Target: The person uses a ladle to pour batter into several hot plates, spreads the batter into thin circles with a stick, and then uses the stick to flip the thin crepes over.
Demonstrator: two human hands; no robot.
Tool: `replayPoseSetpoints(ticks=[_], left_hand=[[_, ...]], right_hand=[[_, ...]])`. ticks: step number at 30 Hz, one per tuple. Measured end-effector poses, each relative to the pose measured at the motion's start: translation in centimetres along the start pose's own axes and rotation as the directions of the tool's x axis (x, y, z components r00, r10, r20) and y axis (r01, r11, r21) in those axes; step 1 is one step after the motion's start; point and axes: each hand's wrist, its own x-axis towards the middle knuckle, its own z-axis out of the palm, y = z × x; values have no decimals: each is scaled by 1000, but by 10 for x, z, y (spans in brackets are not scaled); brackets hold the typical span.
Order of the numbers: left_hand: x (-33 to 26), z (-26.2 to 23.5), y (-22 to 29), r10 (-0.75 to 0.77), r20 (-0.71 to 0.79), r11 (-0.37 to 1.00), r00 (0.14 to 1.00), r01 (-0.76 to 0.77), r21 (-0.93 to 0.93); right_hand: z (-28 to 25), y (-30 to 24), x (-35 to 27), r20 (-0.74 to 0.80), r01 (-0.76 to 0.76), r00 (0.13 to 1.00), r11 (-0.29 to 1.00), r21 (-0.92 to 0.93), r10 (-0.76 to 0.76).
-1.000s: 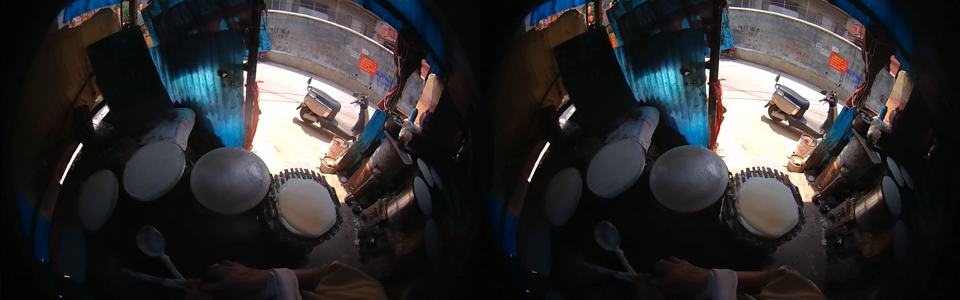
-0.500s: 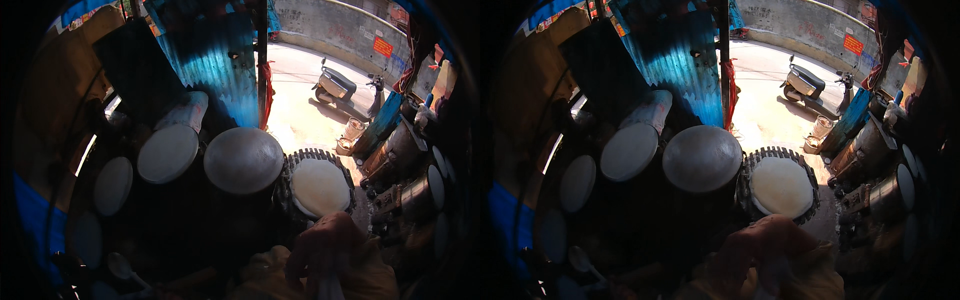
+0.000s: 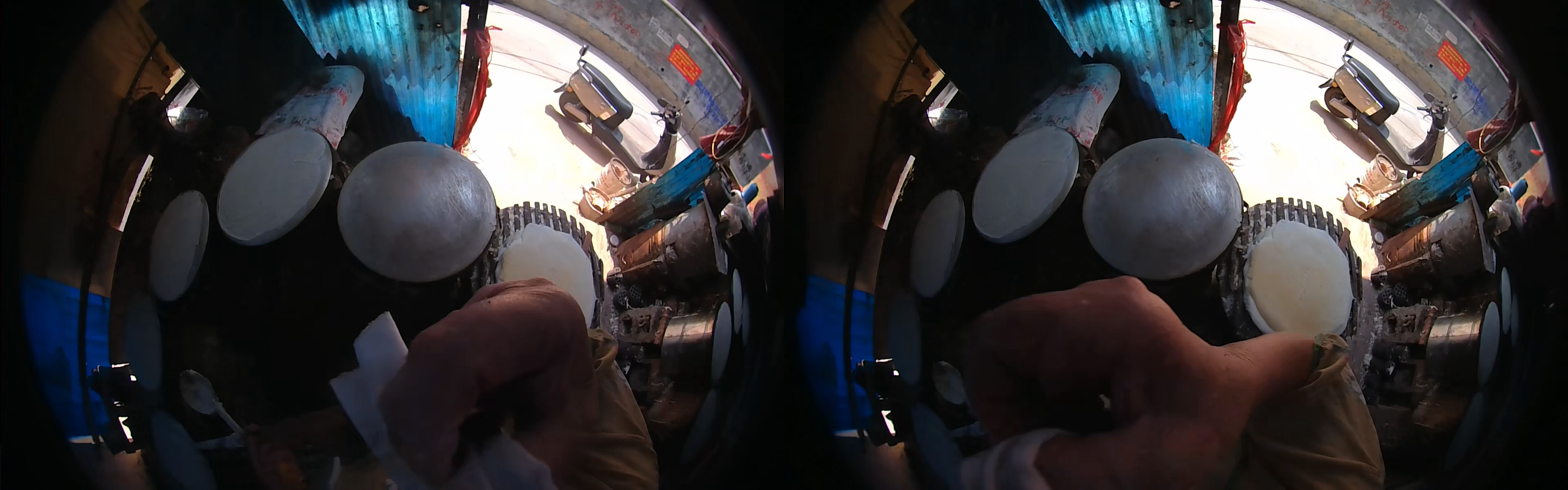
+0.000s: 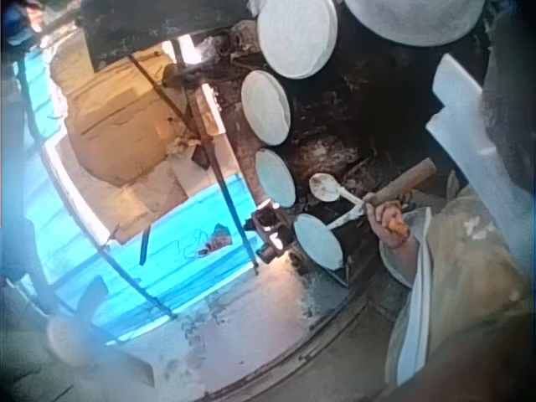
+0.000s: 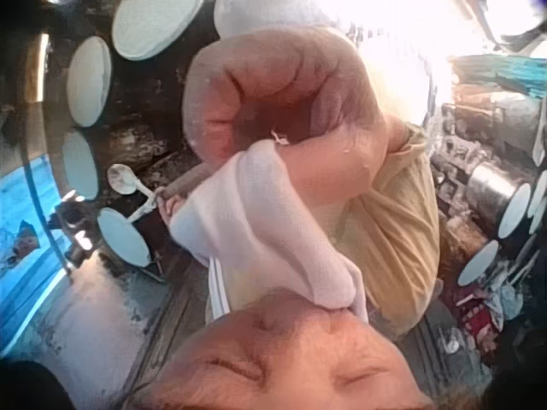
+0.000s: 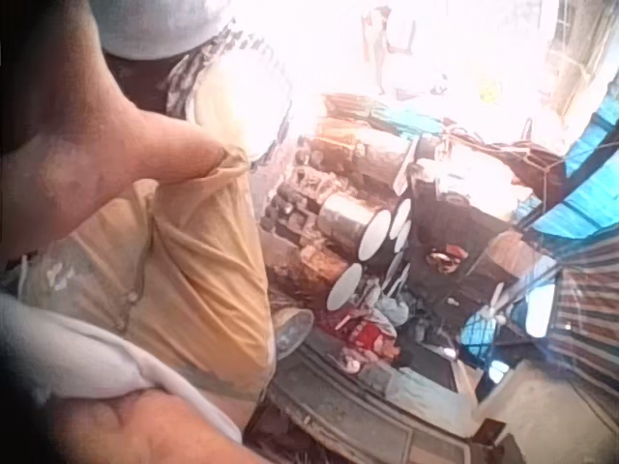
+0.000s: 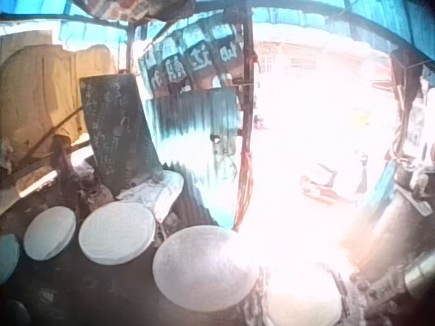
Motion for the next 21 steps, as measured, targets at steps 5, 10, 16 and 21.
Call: replayPoseSetpoints(ticks=[5,10,16,21], left_hand=[[-29,10,-1,178,-67,910,982,-138,392],[-45,-45,10,337,154,941,929,-330,-66],[-82,-66,22,505,87,849,859,-476,-229],[-107,-95,34,617,88,767,782,-572,-289]], right_hand=[[32,30,91,625,-161,770,908,388,-130],[76,72,112,763,-334,606,798,502,-225],[155,96,120,874,-489,398,741,460,-280],[202,113,107,901,-586,272,684,434,-338]])
